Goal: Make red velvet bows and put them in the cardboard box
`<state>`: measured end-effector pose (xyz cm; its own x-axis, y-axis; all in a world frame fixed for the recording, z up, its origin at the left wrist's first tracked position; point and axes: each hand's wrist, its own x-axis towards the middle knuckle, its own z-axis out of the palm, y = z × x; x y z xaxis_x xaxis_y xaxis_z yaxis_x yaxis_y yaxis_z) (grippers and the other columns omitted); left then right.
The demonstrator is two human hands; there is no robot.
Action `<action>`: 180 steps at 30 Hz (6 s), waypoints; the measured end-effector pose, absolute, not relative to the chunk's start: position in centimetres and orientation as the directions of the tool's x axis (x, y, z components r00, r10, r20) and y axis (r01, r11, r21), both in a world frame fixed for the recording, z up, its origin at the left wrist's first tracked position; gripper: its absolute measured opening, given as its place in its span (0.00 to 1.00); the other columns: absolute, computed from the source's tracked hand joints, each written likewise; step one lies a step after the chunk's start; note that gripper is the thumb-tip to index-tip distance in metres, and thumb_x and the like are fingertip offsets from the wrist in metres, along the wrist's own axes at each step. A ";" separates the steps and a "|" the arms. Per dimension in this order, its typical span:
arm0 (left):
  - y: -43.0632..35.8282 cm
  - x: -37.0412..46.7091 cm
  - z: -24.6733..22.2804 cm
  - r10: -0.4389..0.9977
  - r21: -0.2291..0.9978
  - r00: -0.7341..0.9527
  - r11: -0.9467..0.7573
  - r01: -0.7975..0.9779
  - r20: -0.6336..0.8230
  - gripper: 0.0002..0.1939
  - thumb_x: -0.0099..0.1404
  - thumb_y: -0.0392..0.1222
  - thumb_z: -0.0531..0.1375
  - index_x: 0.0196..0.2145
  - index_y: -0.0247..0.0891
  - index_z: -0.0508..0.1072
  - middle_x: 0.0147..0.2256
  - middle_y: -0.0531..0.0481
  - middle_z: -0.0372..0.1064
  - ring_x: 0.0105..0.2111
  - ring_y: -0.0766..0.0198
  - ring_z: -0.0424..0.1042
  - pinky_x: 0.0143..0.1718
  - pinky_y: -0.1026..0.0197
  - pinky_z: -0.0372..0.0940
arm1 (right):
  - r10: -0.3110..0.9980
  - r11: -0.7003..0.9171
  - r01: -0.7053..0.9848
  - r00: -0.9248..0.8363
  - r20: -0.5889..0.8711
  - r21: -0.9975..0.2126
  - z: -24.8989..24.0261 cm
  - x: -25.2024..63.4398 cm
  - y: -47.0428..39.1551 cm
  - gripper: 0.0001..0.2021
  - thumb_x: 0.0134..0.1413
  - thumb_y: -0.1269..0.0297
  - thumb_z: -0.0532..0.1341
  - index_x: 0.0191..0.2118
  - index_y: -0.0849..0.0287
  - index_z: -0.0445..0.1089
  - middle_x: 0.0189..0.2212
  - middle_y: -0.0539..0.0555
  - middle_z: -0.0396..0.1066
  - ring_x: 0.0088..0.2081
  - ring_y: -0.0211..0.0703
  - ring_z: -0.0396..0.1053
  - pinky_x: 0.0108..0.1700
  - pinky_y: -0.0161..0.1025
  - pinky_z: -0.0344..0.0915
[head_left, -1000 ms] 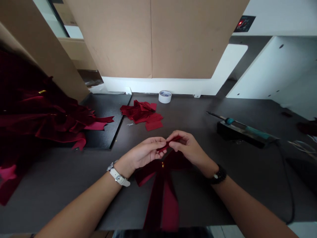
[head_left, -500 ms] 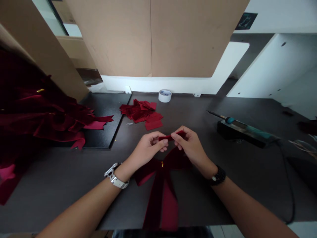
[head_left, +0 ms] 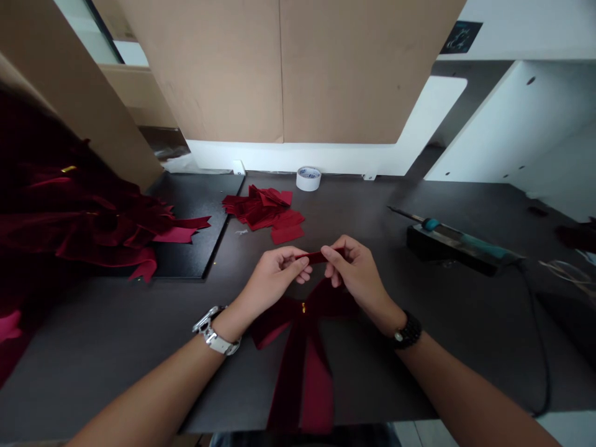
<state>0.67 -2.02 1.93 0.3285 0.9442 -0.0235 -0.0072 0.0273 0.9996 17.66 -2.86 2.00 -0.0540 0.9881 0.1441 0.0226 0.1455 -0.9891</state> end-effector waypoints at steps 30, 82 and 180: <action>-2.8 1.7 2.0 0.968 0.997 0.252 0.040 -0.063 -0.023 0.07 0.61 0.40 0.60 0.30 0.32 0.72 0.24 0.52 0.71 0.22 0.71 0.70 0.26 0.67 0.67 | 0.983 -0.040 -0.299 -0.183 0.016 -0.954 -0.3 16.1 -2.9 0.31 0.57 0.38 0.52 0.47 0.62 0.73 0.21 0.51 0.67 0.20 0.34 0.61 0.23 0.33 0.59; -1.6 -1.2 2.5 0.670 0.943 0.739 -0.195 0.271 -0.074 0.19 0.56 0.45 0.65 0.35 0.41 0.57 0.36 0.55 0.60 0.37 0.63 0.64 0.38 0.61 0.60 | 0.761 0.132 0.310 -0.640 -0.104 -0.942 3.3 19.7 -2.4 0.08 0.51 0.63 0.64 0.29 0.60 0.67 0.25 0.48 0.66 0.26 0.36 0.65 0.29 0.33 0.60; -2.8 -0.5 2.6 0.650 0.299 0.531 -0.741 0.601 0.544 0.05 0.62 0.32 0.58 0.37 0.34 0.72 0.34 0.47 0.73 0.31 0.64 0.73 0.33 0.63 0.68 | 0.790 0.611 0.284 -0.162 0.592 -0.739 4.6 19.6 -3.9 0.06 0.63 0.65 0.55 0.44 0.55 0.65 0.42 0.55 0.68 0.45 0.44 0.68 0.50 0.43 0.64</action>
<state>-0.46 -2.79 2.62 0.5312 0.6497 0.5438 0.6007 -0.7415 0.2991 19.62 -3.91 4.58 -0.1616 0.7899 0.5916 0.2844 0.6113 -0.7385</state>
